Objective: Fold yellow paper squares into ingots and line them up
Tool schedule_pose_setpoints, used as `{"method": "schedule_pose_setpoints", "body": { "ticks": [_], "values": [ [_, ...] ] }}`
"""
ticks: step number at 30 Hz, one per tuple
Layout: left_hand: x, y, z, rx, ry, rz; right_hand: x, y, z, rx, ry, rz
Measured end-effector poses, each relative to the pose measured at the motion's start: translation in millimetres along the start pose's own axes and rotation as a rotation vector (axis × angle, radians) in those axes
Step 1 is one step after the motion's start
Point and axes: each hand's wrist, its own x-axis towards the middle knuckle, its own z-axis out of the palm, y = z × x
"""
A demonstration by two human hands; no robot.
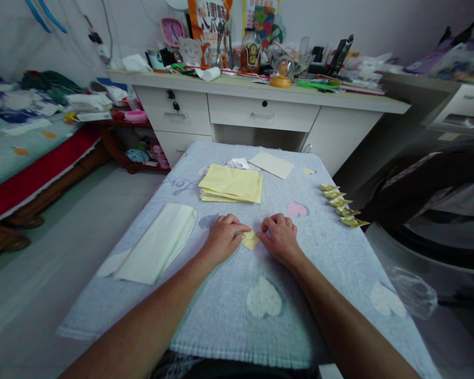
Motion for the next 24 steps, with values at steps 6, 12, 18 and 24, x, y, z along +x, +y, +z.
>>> {"method": "schedule_pose_setpoints", "body": {
  "ticks": [6, 12, 18, 24],
  "values": [
    [0.4, 0.6, -0.4, -0.004, -0.003, 0.014, 1.2, 2.6, 3.0, 0.099, 0.062, -0.076],
    [-1.8, 1.2, 3.5, 0.022, 0.092, -0.006, 3.2, -7.1, 9.3, 0.094, 0.039, -0.159],
    [-2.7, 3.5, 4.2, 0.045, 0.093, -0.037, 4.9, -6.7, 8.6, 0.21, 0.024, -0.174],
    [-1.9, 10.8, -3.8, -0.068, 0.011, -0.085, 1.8, -4.3, 3.6, 0.348, 0.036, -0.242]
  ]
}}
